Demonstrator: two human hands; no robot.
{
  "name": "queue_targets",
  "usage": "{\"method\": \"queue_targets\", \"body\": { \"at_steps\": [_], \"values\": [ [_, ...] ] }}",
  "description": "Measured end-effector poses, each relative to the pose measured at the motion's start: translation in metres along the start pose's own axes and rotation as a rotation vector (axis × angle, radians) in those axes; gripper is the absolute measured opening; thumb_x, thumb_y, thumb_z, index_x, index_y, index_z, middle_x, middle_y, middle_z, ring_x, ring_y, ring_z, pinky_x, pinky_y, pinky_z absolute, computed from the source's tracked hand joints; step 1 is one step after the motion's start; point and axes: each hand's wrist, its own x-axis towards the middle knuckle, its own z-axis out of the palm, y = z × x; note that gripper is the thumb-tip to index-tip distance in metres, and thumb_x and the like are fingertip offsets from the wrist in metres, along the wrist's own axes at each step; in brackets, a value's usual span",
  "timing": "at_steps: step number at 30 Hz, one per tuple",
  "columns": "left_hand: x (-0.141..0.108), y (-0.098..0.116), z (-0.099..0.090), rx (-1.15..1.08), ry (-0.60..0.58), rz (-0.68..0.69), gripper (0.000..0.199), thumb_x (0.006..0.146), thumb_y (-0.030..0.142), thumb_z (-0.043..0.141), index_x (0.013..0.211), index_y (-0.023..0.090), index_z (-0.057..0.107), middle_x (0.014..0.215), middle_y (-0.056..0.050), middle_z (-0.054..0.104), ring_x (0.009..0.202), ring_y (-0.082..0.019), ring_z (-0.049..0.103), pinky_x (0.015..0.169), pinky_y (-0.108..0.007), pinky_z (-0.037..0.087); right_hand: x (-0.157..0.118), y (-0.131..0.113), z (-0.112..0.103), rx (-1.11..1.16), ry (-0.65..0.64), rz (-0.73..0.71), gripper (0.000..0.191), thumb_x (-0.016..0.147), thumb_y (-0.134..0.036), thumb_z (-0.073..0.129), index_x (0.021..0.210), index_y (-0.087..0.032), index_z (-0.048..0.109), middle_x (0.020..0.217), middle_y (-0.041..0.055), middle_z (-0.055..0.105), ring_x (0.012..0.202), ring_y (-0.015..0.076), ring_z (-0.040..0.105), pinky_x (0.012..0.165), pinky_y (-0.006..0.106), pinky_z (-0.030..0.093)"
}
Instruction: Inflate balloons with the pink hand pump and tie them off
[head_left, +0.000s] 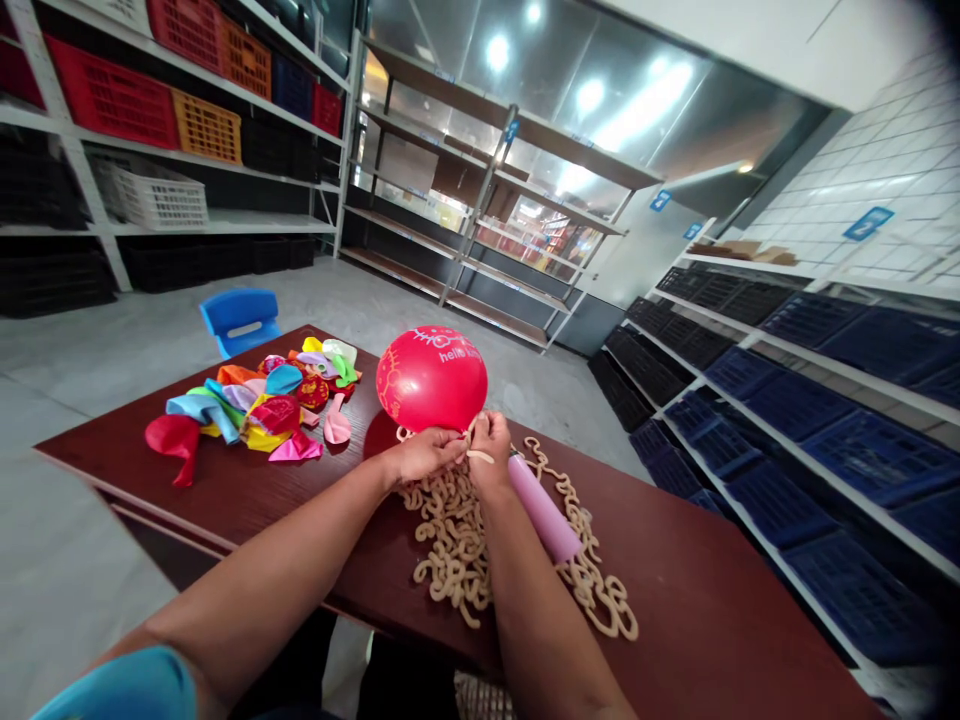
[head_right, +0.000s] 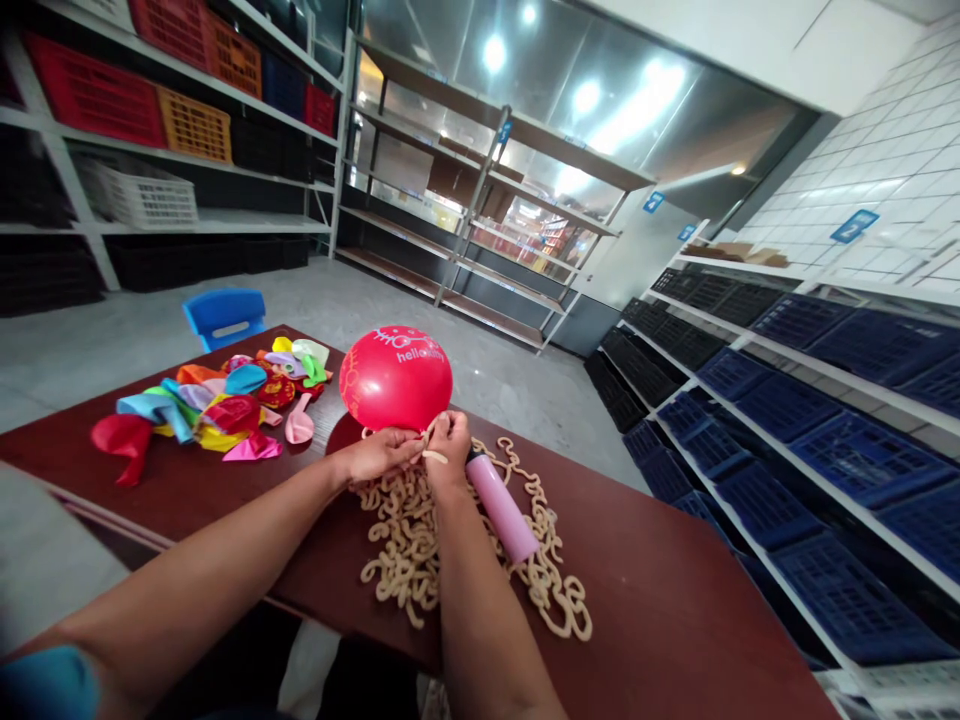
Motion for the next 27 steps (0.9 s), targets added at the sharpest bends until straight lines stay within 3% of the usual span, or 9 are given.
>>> {"method": "queue_targets", "body": {
  "at_steps": [2,8,12,19,22,27],
  "values": [
    [0.001,-0.002,-0.001,0.098,0.064,0.051,0.04,0.079,0.052,0.041,0.063,0.015,0.044,0.054,0.003,0.038,0.049,-0.008,0.032,0.048,-0.021,0.027,0.0,0.0,0.0,-0.047,0.016,-0.032,0.02,0.083,-0.038,0.039,0.076,-0.02,0.044,0.058,-0.0054,0.05,0.053,0.0099,0.046,0.056,0.023,0.039],
    [0.009,0.001,-0.001,0.496,0.467,0.097,0.045,0.086,0.047,0.027,0.07,0.016,0.055,0.061,-0.002,0.052,0.06,-0.013,0.048,0.06,-0.024,0.035,-0.001,-0.006,0.002,-0.172,0.094,-0.122,0.022,0.083,-0.038,0.038,0.081,-0.019,0.05,0.079,0.0027,0.059,0.074,0.0152,0.052,0.071,0.028,0.039],
    [0.02,0.01,0.0,0.635,0.57,0.056,0.045,0.086,0.045,0.029,0.07,0.016,0.059,0.06,-0.003,0.056,0.059,-0.014,0.051,0.057,-0.023,0.034,-0.003,-0.008,0.002,-0.159,0.111,-0.099,0.027,0.083,-0.04,0.036,0.089,-0.018,0.052,0.084,0.0053,0.06,0.081,0.0173,0.053,0.074,0.03,0.04],
    [0.064,0.028,-0.009,0.769,0.564,-0.016,0.046,0.086,0.043,0.029,0.08,0.015,0.065,0.072,-0.01,0.063,0.071,-0.018,0.057,0.062,-0.026,0.038,-0.002,-0.005,0.004,-0.231,0.123,-0.155,0.028,0.081,-0.036,0.038,0.093,-0.016,0.053,0.095,0.0106,0.059,0.089,0.0202,0.053,0.08,0.034,0.039],
    [0.094,0.034,-0.016,0.651,0.524,-0.079,0.05,0.087,0.046,0.026,0.088,0.014,0.065,0.08,-0.011,0.064,0.076,-0.019,0.058,0.065,-0.026,0.04,-0.002,-0.002,0.004,-0.256,0.096,-0.183,0.03,0.081,-0.036,0.038,0.096,-0.015,0.053,0.096,0.0118,0.059,0.09,0.0209,0.053,0.08,0.035,0.04],
    [0.122,0.033,-0.026,0.418,0.414,-0.316,0.071,0.08,0.063,0.022,0.102,0.006,0.06,0.077,-0.015,0.063,0.057,-0.019,0.058,0.053,-0.029,0.043,-0.004,-0.002,0.003,-0.298,0.069,-0.222,0.031,0.08,-0.035,0.039,0.1,-0.015,0.053,0.095,0.0109,0.059,0.088,0.0207,0.054,0.079,0.035,0.04]
  ]
}}
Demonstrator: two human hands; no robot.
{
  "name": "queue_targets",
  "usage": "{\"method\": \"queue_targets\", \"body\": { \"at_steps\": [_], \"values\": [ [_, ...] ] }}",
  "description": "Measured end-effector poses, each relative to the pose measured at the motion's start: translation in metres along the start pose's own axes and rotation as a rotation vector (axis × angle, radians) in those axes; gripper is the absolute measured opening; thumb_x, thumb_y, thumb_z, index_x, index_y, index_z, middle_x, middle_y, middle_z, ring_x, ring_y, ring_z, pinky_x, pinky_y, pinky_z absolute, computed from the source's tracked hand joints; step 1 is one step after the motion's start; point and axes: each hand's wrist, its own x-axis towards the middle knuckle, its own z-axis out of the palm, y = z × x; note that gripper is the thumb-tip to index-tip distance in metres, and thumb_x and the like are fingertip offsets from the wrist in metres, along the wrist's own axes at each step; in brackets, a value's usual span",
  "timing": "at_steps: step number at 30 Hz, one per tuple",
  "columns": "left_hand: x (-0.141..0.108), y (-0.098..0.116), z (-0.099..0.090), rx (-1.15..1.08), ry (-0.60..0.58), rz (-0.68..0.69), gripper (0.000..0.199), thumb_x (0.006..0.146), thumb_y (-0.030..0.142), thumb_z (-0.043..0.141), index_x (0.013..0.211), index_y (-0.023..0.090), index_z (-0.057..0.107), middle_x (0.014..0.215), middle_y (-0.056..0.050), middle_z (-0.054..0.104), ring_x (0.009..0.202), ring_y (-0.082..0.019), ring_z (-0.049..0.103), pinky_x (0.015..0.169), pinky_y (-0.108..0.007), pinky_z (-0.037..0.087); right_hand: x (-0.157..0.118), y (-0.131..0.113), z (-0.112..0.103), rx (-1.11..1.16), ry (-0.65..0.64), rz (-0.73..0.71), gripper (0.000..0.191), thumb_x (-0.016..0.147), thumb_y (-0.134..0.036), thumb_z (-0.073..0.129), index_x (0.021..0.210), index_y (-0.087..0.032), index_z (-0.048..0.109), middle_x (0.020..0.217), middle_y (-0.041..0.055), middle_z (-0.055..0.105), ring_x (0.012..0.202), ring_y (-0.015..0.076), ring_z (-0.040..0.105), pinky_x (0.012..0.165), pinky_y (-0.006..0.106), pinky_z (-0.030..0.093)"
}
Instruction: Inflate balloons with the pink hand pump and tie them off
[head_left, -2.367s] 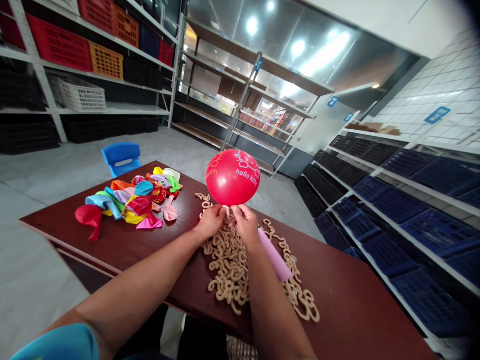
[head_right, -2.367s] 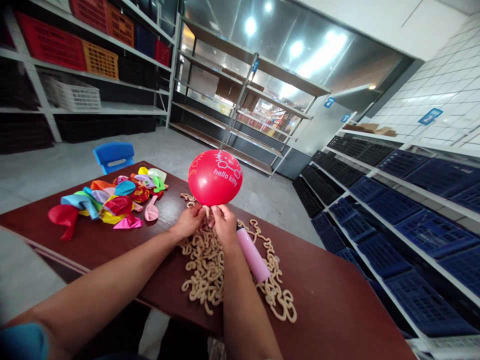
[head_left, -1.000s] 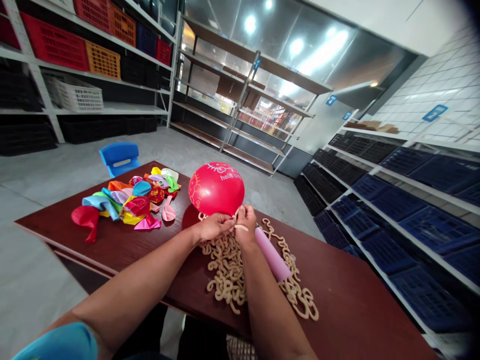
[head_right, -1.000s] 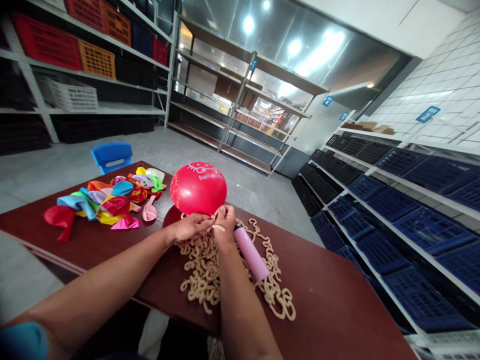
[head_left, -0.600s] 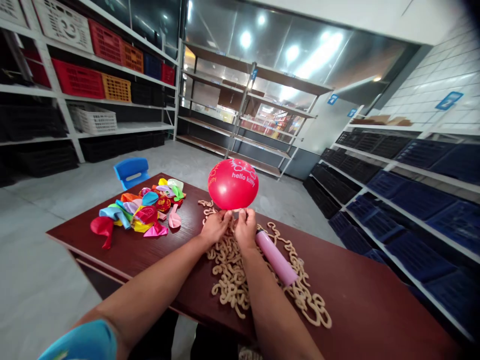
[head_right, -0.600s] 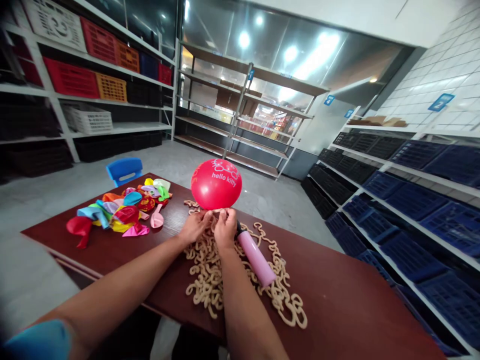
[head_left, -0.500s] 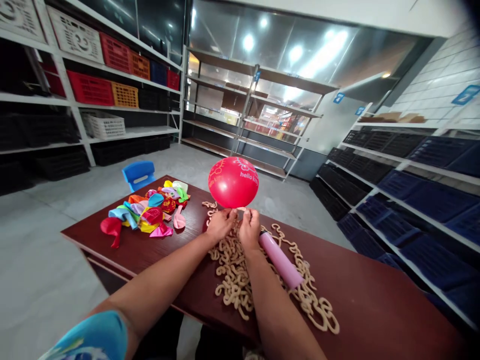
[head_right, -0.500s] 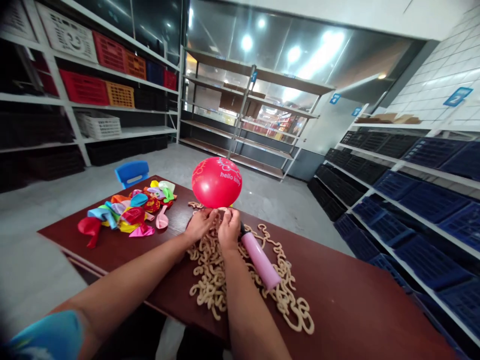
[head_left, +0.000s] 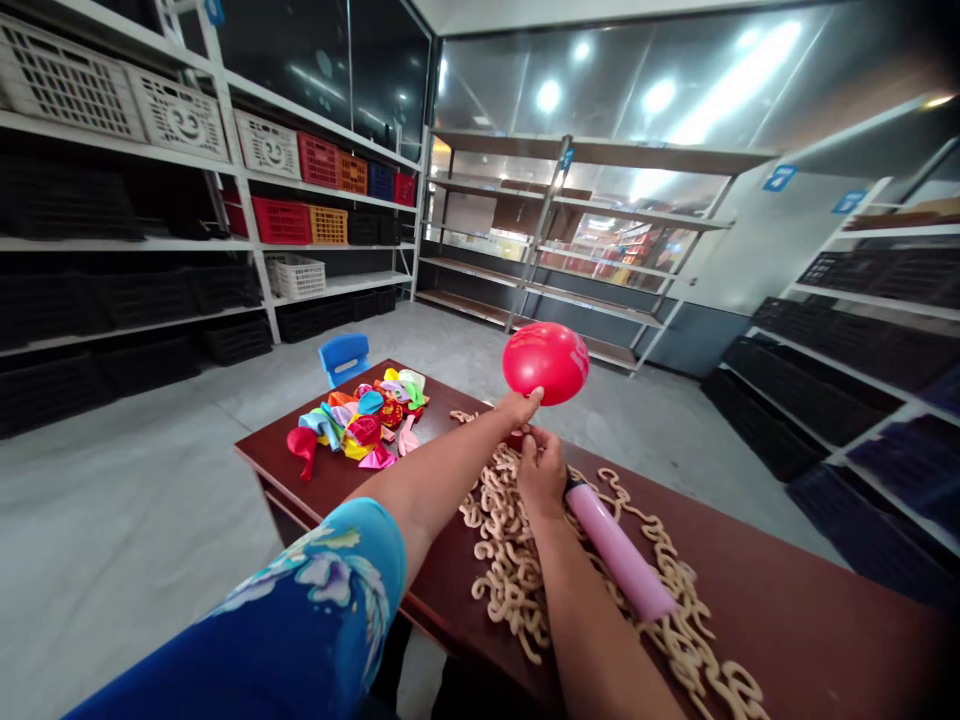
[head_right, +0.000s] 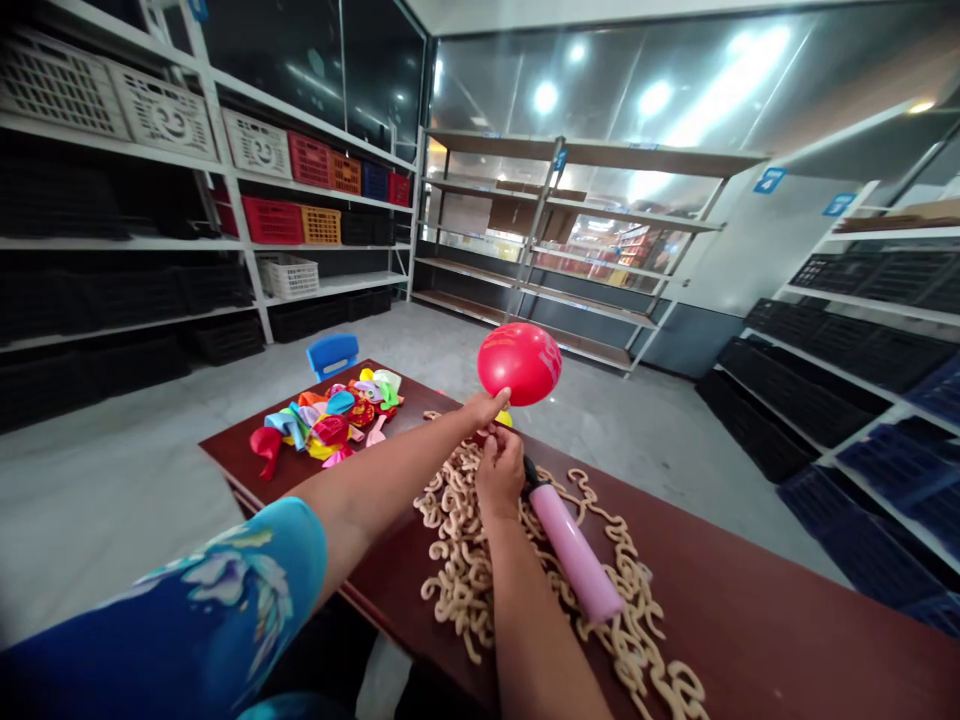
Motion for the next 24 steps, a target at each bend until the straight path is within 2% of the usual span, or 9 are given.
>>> {"method": "queue_targets", "body": {
  "at_steps": [3,6,8,11,15,18,21,24],
  "values": [
    [-0.003,-0.011,-0.008,0.086,-0.017,-0.023,0.073,0.08,0.063,0.022,0.108,0.006,0.057,0.081,-0.016,0.063,0.057,-0.02,0.058,0.053,-0.03,0.044,-0.001,-0.002,0.0,-0.018,-0.006,-0.039,0.033,0.079,-0.034,0.041,0.102,-0.014,0.052,0.093,0.0104,0.058,0.084,0.0202,0.054,0.077,0.035,0.041],
    [-0.017,-0.026,-0.025,0.249,0.045,0.104,0.058,0.081,0.054,0.033,0.105,0.009,0.059,0.089,-0.015,0.063,0.073,-0.022,0.06,0.065,-0.029,0.044,-0.002,-0.004,0.0,-0.033,-0.035,-0.083,0.032,0.078,-0.031,0.042,0.103,-0.014,0.052,0.09,0.0088,0.058,0.083,0.0198,0.053,0.078,0.035,0.041],
    [-0.03,-0.037,-0.043,0.371,0.078,0.174,0.045,0.079,0.047,0.043,0.097,0.012,0.064,0.09,-0.013,0.064,0.082,-0.022,0.059,0.071,-0.028,0.042,-0.002,-0.004,0.0,-0.042,-0.046,-0.105,0.031,0.077,-0.03,0.041,0.102,-0.015,0.052,0.088,0.008,0.057,0.082,0.0196,0.053,0.078,0.035,0.041],
    [-0.053,-0.054,-0.08,0.532,0.097,0.224,0.034,0.076,0.04,0.046,0.082,0.016,0.069,0.083,-0.009,0.065,0.079,-0.02,0.058,0.072,-0.026,0.041,-0.003,-0.004,-0.001,-0.052,-0.052,-0.116,0.031,0.078,-0.029,0.041,0.103,-0.015,0.052,0.087,0.0072,0.056,0.081,0.0191,0.052,0.077,0.035,0.041],
    [-0.088,-0.077,-0.148,0.676,0.235,0.152,0.029,0.073,0.041,0.05,0.076,0.02,0.07,0.076,-0.007,0.065,0.075,-0.02,0.057,0.068,-0.025,0.039,-0.003,-0.004,-0.001,-0.06,-0.078,-0.11,0.03,0.077,-0.029,0.041,0.102,-0.016,0.053,0.085,0.006,0.056,0.077,0.0181,0.051,0.076,0.034,0.041],
    [-0.115,-0.093,-0.193,0.757,0.344,0.0,0.031,0.069,0.046,0.052,0.07,0.02,0.069,0.069,-0.008,0.063,0.07,-0.021,0.056,0.064,-0.027,0.038,-0.002,-0.003,0.0,-0.063,-0.088,-0.12,0.031,0.077,-0.028,0.041,0.102,-0.016,0.054,0.085,0.0059,0.056,0.076,0.0177,0.051,0.076,0.034,0.041],
    [-0.137,-0.108,-0.217,0.797,0.375,-0.155,0.038,0.066,0.054,0.053,0.067,0.02,0.068,0.063,-0.008,0.06,0.067,-0.022,0.055,0.062,-0.029,0.038,-0.002,-0.002,0.001,-0.068,-0.09,-0.13,0.03,0.076,-0.028,0.042,0.101,-0.016,0.054,0.085,0.0062,0.057,0.076,0.0179,0.051,0.076,0.035,0.041],
    [-0.152,-0.123,-0.221,0.795,0.355,-0.135,0.036,0.063,0.054,0.056,0.068,0.021,0.07,0.066,-0.009,0.06,0.071,-0.024,0.055,0.064,-0.03,0.038,-0.002,-0.002,0.0,-0.073,-0.088,-0.134,0.03,0.076,-0.029,0.042,0.1,-0.016,0.055,0.086,0.0066,0.057,0.076,0.0182,0.052,0.077,0.035,0.042]
  ]
}}
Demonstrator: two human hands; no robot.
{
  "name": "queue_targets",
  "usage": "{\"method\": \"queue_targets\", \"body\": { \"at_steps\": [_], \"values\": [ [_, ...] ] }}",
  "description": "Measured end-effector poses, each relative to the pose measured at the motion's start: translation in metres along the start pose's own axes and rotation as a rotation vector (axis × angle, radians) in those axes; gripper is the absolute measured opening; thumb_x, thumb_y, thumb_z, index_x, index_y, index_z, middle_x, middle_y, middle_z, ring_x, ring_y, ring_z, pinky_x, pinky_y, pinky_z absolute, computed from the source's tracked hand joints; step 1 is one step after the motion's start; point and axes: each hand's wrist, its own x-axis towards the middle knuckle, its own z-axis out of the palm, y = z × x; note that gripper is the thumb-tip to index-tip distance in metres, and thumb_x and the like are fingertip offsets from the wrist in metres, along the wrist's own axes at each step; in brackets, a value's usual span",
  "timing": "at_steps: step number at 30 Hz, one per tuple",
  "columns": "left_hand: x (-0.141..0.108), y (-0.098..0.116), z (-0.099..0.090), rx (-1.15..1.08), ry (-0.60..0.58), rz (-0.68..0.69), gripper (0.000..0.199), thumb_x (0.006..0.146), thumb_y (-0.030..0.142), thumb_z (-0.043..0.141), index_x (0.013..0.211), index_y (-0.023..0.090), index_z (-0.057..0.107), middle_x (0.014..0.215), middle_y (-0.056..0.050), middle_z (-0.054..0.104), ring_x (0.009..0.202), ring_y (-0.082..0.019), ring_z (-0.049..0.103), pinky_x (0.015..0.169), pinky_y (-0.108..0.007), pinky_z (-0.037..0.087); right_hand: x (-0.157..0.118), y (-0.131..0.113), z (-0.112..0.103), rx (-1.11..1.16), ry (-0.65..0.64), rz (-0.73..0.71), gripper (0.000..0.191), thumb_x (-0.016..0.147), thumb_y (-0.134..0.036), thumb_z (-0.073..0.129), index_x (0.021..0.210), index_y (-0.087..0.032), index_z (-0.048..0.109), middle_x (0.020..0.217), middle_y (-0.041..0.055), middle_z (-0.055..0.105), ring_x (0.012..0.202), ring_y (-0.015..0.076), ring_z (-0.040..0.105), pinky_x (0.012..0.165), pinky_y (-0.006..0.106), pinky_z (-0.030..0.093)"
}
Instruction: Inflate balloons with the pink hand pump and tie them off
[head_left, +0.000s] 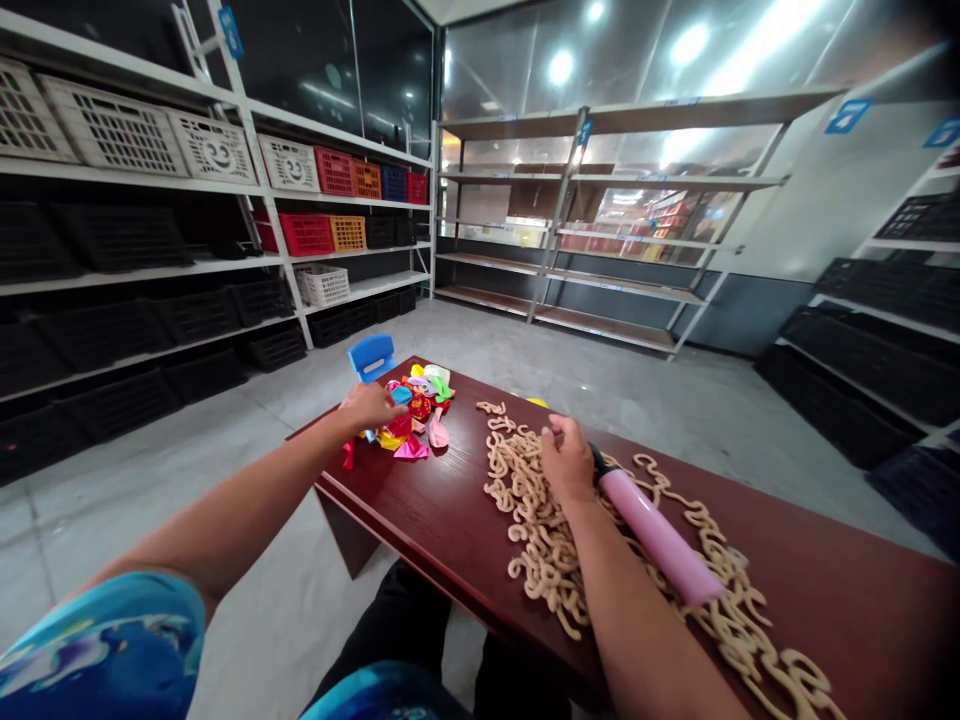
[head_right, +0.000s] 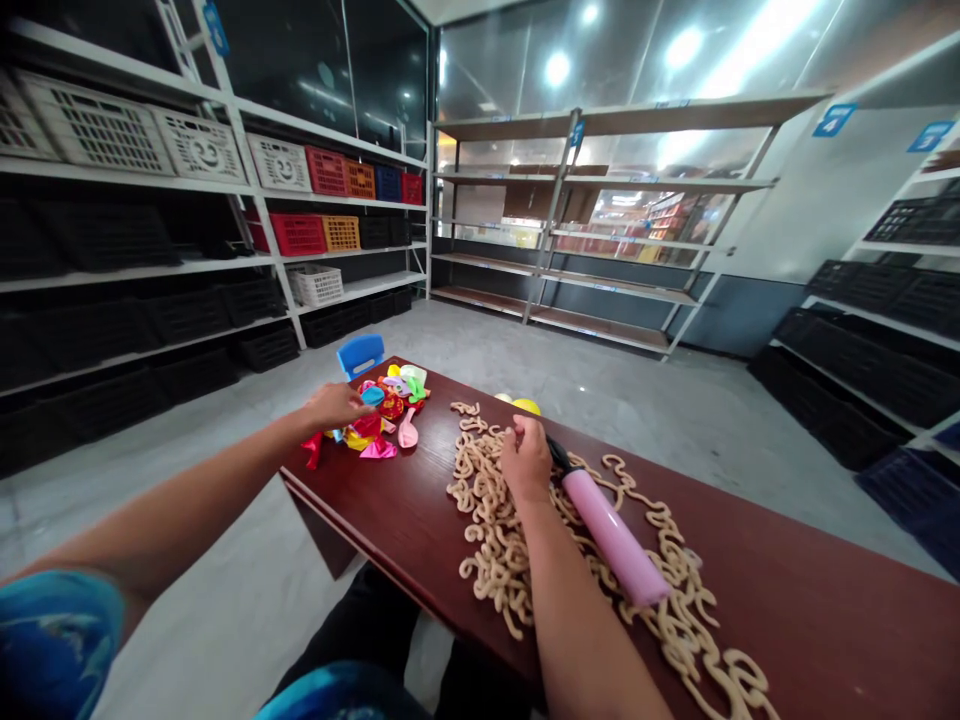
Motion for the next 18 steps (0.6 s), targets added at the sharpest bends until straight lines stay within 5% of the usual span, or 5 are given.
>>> {"method": "queue_targets", "body": {
  "at_steps": [3,8,13,18],
  "values": [
    [-0.007,-0.005,0.006,-0.026,0.069,0.127,0.025,0.064,0.044,0.059,0.068,0.022,0.07,0.078,-0.01,0.062,0.082,-0.025,0.055,0.07,-0.031,0.038,0.0,-0.001,-0.001,0.003,-0.006,-0.002,0.03,0.076,-0.029,0.043,0.1,-0.016,0.055,0.086,0.0068,0.058,0.076,0.0182,0.052,0.076,0.035,0.042],
    [-0.009,0.01,-0.001,-0.21,0.082,0.149,0.022,0.069,0.039,0.055,0.073,0.02,0.066,0.079,-0.006,0.063,0.075,-0.02,0.056,0.067,-0.028,0.039,0.001,-0.007,-0.004,0.06,-0.007,0.007,0.029,0.076,-0.03,0.045,0.099,-0.016,0.057,0.086,0.0066,0.059,0.078,0.0183,0.053,0.077,0.036,0.043],
    [-0.011,0.061,-0.01,-0.618,-0.097,0.345,0.025,0.074,0.041,0.052,0.078,0.017,0.055,0.071,-0.001,0.058,0.066,-0.013,0.054,0.062,-0.024,0.042,0.0,-0.023,-0.009,0.402,-0.175,0.054,0.035,0.076,-0.036,0.051,0.107,-0.019,0.055,0.099,0.0073,0.06,0.079,0.0173,0.056,0.076,0.035,0.045],
    [-0.015,0.12,-0.002,-0.855,-0.296,0.395,0.025,0.076,0.041,0.052,0.083,0.016,0.052,0.065,0.001,0.055,0.054,-0.01,0.05,0.05,-0.022,0.04,-0.002,-0.035,-0.017,0.905,-0.525,0.369,0.043,0.074,-0.046,0.055,0.11,-0.023,0.053,0.111,0.0063,0.058,0.084,0.0167,0.059,0.066,0.029,0.048]
  ]
}}
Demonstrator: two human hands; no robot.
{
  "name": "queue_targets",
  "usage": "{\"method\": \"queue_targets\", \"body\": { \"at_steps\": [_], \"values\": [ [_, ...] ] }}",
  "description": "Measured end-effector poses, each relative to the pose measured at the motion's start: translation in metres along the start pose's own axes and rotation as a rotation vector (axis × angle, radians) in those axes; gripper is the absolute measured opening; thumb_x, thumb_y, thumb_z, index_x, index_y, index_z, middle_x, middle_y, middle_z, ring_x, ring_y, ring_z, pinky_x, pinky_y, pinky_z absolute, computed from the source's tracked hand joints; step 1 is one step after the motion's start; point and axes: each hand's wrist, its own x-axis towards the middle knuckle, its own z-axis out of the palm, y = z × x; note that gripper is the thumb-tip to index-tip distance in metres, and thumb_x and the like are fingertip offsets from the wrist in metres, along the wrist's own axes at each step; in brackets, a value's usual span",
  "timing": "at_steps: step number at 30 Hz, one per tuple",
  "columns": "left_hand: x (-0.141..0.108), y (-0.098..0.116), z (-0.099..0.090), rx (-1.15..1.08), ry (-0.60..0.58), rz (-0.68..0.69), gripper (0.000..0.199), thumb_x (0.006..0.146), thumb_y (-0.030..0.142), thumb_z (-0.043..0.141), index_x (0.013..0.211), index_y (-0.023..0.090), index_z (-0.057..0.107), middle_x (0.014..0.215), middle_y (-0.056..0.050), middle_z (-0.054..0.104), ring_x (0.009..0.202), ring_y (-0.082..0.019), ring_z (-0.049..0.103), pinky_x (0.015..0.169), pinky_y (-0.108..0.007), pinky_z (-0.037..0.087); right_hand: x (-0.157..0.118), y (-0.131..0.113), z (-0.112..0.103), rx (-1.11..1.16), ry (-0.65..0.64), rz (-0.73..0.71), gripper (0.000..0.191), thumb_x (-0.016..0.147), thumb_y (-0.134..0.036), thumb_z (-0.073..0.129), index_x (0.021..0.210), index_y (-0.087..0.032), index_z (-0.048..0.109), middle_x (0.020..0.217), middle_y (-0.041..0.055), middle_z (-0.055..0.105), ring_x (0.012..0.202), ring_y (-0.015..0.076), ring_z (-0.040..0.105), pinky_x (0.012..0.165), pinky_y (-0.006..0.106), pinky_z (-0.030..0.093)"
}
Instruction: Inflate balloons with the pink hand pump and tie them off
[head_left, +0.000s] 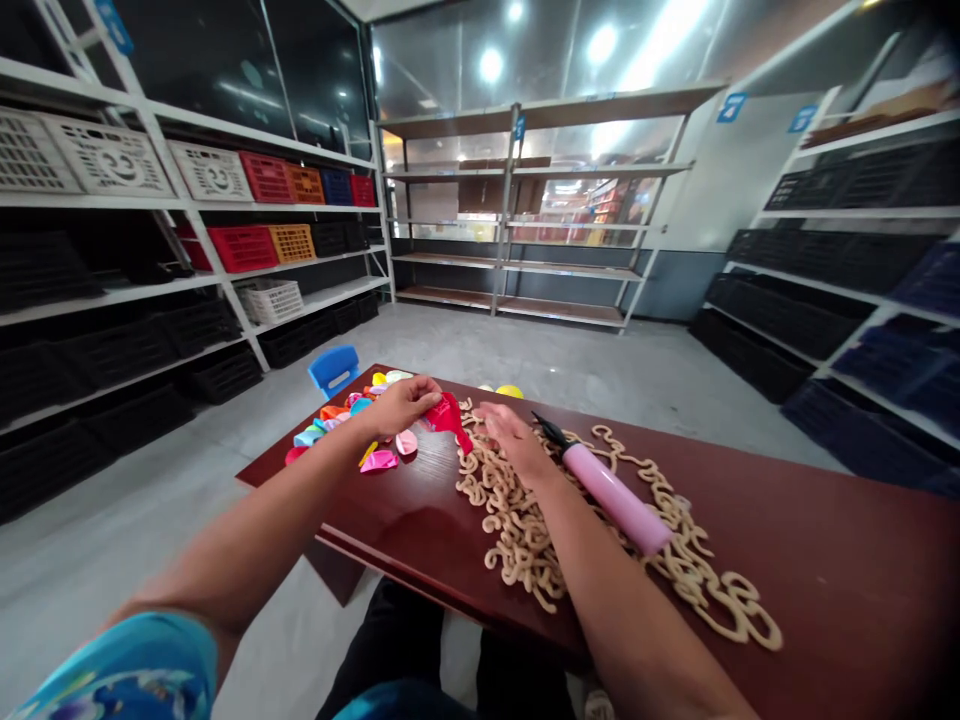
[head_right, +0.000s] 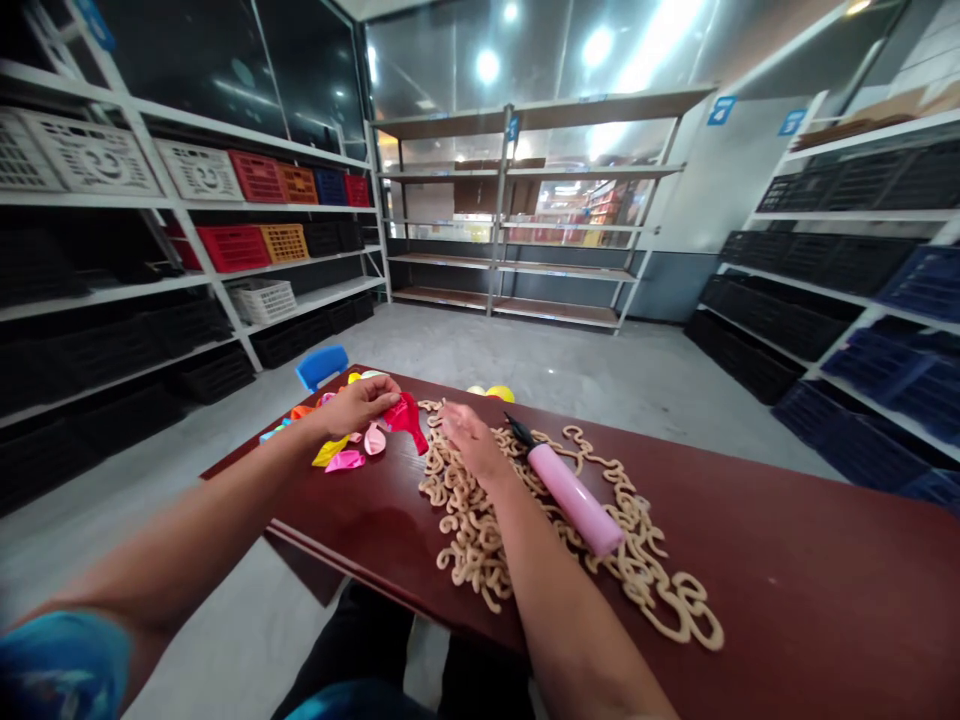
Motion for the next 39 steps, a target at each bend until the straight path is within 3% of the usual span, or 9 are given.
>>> {"method": "queue_targets", "body": {
  "at_steps": [5,11,16,20,24,27,30,35,39],
  "values": [
    [0.026,-0.003,0.03,-0.006,0.046,0.117,0.025,0.074,0.039,0.055,0.078,0.015,0.053,0.066,0.0,0.054,0.058,-0.009,0.05,0.055,-0.022,0.041,-0.002,0.0,-0.004,0.209,-0.155,0.201,0.029,0.071,-0.044,0.06,0.085,-0.018,0.055,0.074,0.0023,0.065,0.054,0.0122,0.058,0.043,0.021,0.04],
    [0.042,-0.031,0.068,-0.069,0.404,-0.168,0.027,0.074,0.04,0.052,0.083,0.015,0.051,0.078,-0.005,0.059,0.066,-0.012,0.056,0.054,-0.022,0.041,0.01,0.003,-0.012,0.197,0.185,0.089,0.021,0.067,-0.035,0.06,0.075,-0.018,0.05,0.061,-0.0015,0.061,0.042,0.0089,0.051,0.033,0.017,0.03],
    [0.037,-0.031,0.111,-0.494,-0.024,-0.385,0.058,0.077,0.064,0.029,0.064,0.012,0.052,0.062,-0.007,0.058,0.051,-0.013,0.055,0.044,-0.022,0.035,0.016,0.01,-0.01,0.036,0.326,0.021,0.022,0.068,-0.035,0.056,0.081,-0.02,0.048,0.064,-0.0035,0.06,0.037,0.0091,0.05,0.029,0.018,0.033],
    [0.04,-0.02,0.13,-0.867,-0.138,-0.365,0.063,0.071,0.072,0.03,0.052,0.015,0.046,0.039,0.0,0.042,0.039,-0.012,0.047,0.043,-0.024,0.036,0.015,0.012,-0.008,-0.144,0.24,-0.041,0.022,0.074,-0.038,0.051,0.089,-0.021,0.05,0.055,-0.0068,0.055,0.034,0.0082,0.047,0.031,0.018,0.036],
    [0.046,-0.023,0.133,-1.131,-0.129,-0.344,0.042,0.075,0.055,0.049,0.063,0.015,0.053,0.042,0.002,0.045,0.033,-0.008,0.038,0.037,-0.021,0.031,0.01,0.008,-0.007,-0.447,0.269,-0.21,0.016,0.079,-0.034,0.049,0.086,-0.021,0.055,0.068,-0.0022,0.059,0.05,0.0087,0.054,0.047,0.02,0.044],
    [0.05,-0.033,0.127,-1.277,-0.057,-0.218,0.018,0.081,0.033,0.051,0.088,0.017,0.059,0.068,-0.002,0.061,0.05,-0.01,0.052,0.043,-0.02,0.036,0.008,0.007,-0.008,-0.657,0.281,-0.331,0.013,0.079,-0.031,0.05,0.078,-0.02,0.057,0.079,0.0009,0.059,0.065,0.0101,0.055,0.06,0.022,0.044],
    [0.056,-0.045,0.114,-1.402,0.038,-0.136,0.017,0.085,0.023,0.046,0.096,0.019,0.057,0.084,-0.005,0.062,0.07,-0.013,0.058,0.058,-0.024,0.045,0.008,0.007,-0.011,-0.796,0.276,-0.34,0.016,0.081,-0.031,0.048,0.078,-0.019,0.057,0.079,0.0017,0.059,0.068,0.0106,0.053,0.065,0.023,0.042],
    [0.067,-0.065,0.093,-1.621,0.188,-0.051,0.01,0.084,0.021,0.048,0.089,0.018,0.055,0.054,0.004,0.042,0.048,-0.007,0.044,0.054,-0.022,0.043,0.01,0.001,-0.038,-1.01,0.394,-0.168,0.019,0.079,-0.032,0.05,0.09,-0.019,0.058,0.091,0.0027,0.062,0.078,0.0124,0.056,0.072,0.024,0.041],
    [0.069,-0.075,0.085,-1.697,0.208,-0.033,0.009,0.08,0.016,0.052,0.088,0.019,0.055,0.051,0.006,0.033,0.042,-0.006,0.035,0.043,-0.017,0.033,0.001,-0.019,-0.071,-1.311,0.396,0.182,0.028,0.076,-0.038,0.051,0.094,-0.019,0.059,0.097,0.0068,0.063,0.088,0.0184,0.057,0.075,0.028,0.04]
  ]
}}
